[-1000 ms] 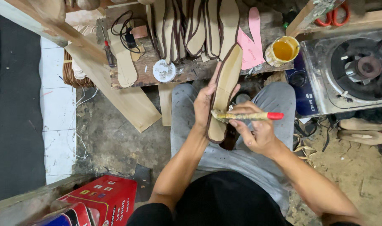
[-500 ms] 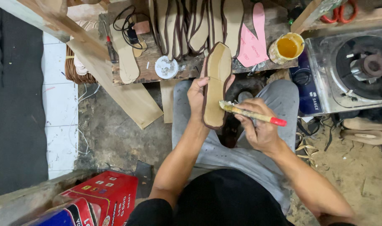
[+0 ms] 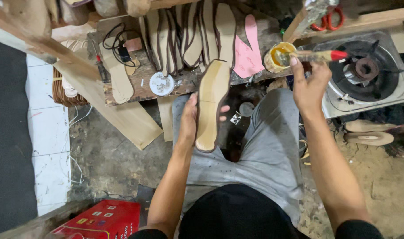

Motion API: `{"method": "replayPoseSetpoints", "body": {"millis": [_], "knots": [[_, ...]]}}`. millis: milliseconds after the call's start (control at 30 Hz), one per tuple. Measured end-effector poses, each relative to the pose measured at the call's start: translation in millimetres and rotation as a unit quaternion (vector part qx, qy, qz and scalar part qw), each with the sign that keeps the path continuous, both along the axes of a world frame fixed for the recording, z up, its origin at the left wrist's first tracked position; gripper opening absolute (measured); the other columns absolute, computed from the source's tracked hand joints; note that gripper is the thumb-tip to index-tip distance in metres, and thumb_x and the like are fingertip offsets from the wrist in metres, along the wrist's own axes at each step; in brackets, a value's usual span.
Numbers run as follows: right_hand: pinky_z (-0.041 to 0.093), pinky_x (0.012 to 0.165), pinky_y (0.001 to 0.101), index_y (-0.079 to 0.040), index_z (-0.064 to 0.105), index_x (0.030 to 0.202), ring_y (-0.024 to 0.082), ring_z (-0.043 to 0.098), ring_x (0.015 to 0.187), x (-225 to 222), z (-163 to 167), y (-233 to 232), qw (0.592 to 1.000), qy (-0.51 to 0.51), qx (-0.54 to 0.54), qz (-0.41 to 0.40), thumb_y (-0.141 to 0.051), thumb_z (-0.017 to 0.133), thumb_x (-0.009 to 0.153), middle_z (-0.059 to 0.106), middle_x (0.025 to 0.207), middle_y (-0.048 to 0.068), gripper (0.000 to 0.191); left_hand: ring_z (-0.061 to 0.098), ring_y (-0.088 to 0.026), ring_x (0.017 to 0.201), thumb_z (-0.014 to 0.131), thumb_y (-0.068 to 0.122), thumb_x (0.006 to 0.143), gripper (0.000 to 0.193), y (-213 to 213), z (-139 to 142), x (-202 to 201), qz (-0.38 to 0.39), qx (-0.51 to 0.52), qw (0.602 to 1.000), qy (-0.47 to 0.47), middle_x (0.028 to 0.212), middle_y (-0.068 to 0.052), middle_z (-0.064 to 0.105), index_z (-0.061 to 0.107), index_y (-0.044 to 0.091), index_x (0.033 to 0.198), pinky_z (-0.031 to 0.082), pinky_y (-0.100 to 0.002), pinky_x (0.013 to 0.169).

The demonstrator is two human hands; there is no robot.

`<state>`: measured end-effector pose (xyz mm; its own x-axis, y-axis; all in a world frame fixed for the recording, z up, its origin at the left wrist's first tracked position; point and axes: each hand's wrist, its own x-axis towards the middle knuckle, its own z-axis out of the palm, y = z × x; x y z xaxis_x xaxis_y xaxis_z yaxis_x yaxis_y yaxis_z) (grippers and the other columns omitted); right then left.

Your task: The person sits on the floor and uses a brush to apply glue from a cup onto the underside of shoe insoles one at a time, coating the surface, then places each finished insole onto a wooden rack with other insoles.

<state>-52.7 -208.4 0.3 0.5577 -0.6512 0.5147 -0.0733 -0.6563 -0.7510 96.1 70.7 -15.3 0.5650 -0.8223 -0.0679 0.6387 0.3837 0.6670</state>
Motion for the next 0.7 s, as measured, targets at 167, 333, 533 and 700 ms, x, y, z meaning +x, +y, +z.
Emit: {"method": "replayPoseSetpoints", "body": {"millis": [167,333,533,700], "knots": [[0.051,0.083,0.0477,0.008,0.066,0.091,0.043,0.064,0.09,21.6,-46.4,-75.6,0.958,0.228,-0.152,-0.084,-0.027,0.088,0.095,0.065,0.095,0.026,0.041,0.035,-0.031,0.155,0.044,0.06,0.105,0.08,28.6,24.0,-38.7,0.086,-0.126,0.988,0.028,0.17,-0.011,0.034,0.027,0.012,0.166,0.032,-0.05,0.127],[0.036,0.088,0.06,-0.003,0.076,0.088,0.045,0.056,0.11,31.5,-64.7,-87.0,0.926,0.278,-0.254,-0.021,-0.026,0.081,0.088,0.07,0.101,0.018,0.024,0.035,-0.035,0.155,0.05,0.058,0.102,0.078,43.6,16.9,-30.3,-0.052,-0.246,0.942,0.221,0.167,-0.018,0.035,0.031,0.014,0.163,0.021,-0.068,0.126],[0.038,0.099,0.0578,0.0,0.071,0.094,0.038,0.059,0.108,11.6,-37.4,-72.8,0.938,0.281,-0.201,-0.037,-0.022,0.076,0.098,0.069,0.106,0.016,0.022,0.036,-0.037,0.153,0.051,0.041,0.108,0.047,41.6,-2.9,-40.1,0.034,-0.155,0.926,0.343,0.166,-0.015,0.038,0.051,0.008,0.142,0.017,-0.07,0.132],[0.045,0.085,0.0444,0.002,0.07,0.101,0.029,0.064,0.095,10.1,-5.0,-30.9,0.951,0.258,-0.167,-0.019,-0.018,0.076,0.1,0.069,0.098,0.016,0.021,0.038,-0.03,0.151,0.049,0.019,0.098,0.067,20.4,7.0,-45.2,-0.028,-0.183,0.941,0.283,0.167,-0.012,0.033,0.031,0.011,0.162,0.02,-0.062,0.128]]}}
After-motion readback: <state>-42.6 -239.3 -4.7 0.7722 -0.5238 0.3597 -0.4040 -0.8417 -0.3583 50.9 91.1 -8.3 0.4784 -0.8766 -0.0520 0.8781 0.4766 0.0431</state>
